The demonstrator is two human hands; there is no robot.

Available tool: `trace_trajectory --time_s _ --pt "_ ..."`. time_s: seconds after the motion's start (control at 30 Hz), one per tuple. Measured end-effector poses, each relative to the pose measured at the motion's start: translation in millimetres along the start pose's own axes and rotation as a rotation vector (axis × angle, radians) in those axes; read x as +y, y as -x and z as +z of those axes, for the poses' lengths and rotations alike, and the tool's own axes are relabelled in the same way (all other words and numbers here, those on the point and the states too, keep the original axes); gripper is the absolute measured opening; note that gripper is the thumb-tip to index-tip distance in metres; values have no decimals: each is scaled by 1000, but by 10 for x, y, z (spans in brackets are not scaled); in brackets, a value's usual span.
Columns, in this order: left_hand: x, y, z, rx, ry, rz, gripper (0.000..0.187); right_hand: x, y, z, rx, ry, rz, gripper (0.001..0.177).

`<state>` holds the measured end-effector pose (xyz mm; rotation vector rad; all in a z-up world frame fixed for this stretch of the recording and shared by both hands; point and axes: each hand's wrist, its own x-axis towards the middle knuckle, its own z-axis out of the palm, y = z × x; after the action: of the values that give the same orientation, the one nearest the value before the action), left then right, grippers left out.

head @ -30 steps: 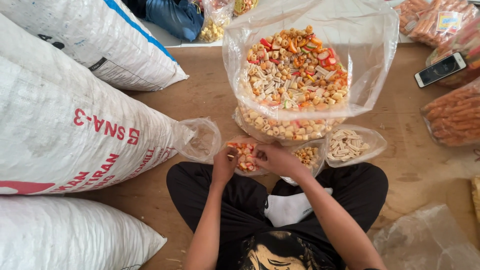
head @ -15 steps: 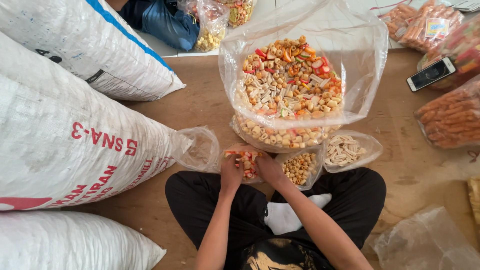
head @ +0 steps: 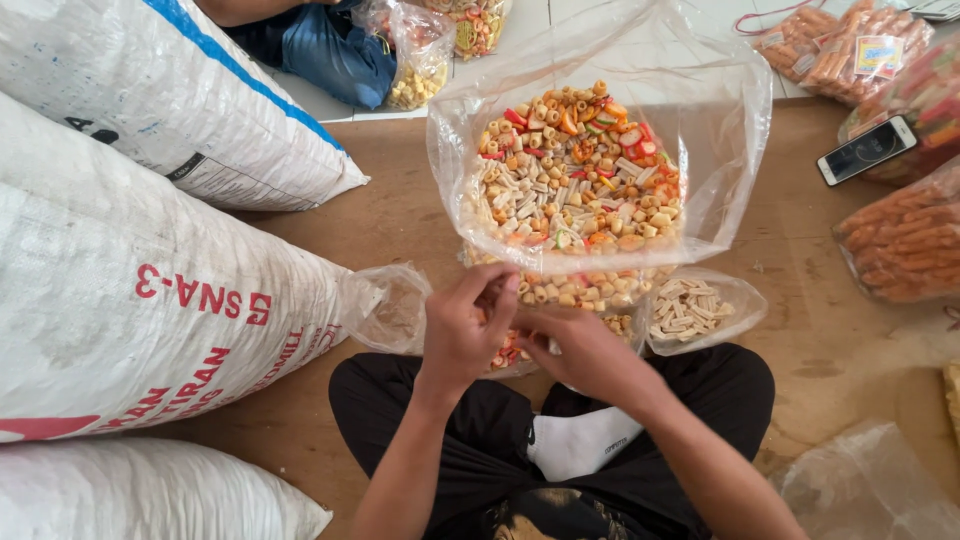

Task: The person sits on the floor and sorts mixed snack pieces from a large transparent bag into smaller bags by type. They use both hands to pick and separate the snacks, placing them into designated smaller bags on the floor.

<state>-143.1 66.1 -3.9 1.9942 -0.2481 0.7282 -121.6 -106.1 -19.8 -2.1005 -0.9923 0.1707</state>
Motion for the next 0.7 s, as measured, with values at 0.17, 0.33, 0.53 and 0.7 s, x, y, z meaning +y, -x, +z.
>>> trace_trajectory --time_s 0.17,0.33,0.53,0.7 --pt "-41 -556 279 -78 -39 150 11 196 -123 -630 107 53 100 21" --pt "-460 -1270 797 -278 -175 148 17 603 -612 -1109 261 285 138 23" --pt "-1084 -1782 1560 -479 -686 109 20 1629 -1211 -1059 293 453 475 21" --pt "-1719 -1957 2098 -481 -871 224 14 2022 -1481 -1027 145 587 619 23"
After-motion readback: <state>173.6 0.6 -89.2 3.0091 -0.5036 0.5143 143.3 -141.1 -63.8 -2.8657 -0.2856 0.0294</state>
